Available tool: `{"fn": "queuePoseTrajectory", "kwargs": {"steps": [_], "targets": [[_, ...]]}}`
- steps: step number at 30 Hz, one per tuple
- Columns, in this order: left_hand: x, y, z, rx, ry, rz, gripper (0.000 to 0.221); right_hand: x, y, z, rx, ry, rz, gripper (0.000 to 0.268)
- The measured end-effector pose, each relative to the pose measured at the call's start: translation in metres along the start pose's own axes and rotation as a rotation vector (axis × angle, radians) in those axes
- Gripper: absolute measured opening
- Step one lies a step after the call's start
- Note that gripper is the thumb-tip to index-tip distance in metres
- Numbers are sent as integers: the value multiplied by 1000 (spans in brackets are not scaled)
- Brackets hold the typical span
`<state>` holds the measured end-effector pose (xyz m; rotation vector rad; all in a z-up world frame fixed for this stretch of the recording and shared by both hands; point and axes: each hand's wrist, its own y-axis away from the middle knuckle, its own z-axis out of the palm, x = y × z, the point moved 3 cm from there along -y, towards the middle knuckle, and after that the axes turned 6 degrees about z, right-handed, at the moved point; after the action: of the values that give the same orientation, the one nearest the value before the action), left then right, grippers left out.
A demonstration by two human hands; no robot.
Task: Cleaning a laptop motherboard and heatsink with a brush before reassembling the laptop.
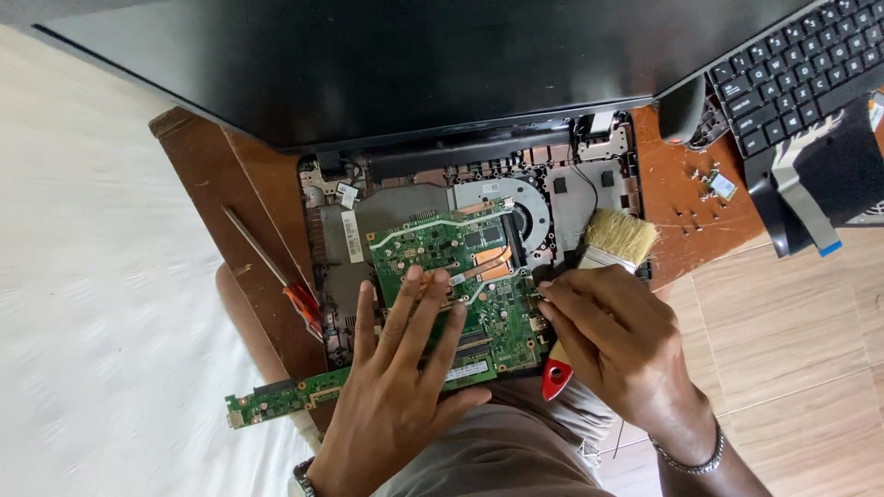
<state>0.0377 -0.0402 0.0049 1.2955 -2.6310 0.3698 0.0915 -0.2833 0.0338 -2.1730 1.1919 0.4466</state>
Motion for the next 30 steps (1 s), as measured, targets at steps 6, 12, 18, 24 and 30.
{"fn": "queuePoseTrajectory", "kwargs": {"steps": [6, 12, 18, 24, 30], "targets": [[5, 6, 9, 6, 45, 115, 87, 1, 0, -5, 23, 7, -17, 17], [5, 6, 2, 51, 165, 132, 78, 1, -2, -5, 22, 11, -15, 16], [6, 5, -1, 39, 138, 161, 71, -4, -11, -4, -4, -31, -12, 15], [6, 5, -7, 51, 171, 198, 54, -2, -12, -3, -22, -6, -14, 14], [3, 7, -6, 52, 239, 195, 48, 0, -11, -5, -30, 2, -6, 15]]}}
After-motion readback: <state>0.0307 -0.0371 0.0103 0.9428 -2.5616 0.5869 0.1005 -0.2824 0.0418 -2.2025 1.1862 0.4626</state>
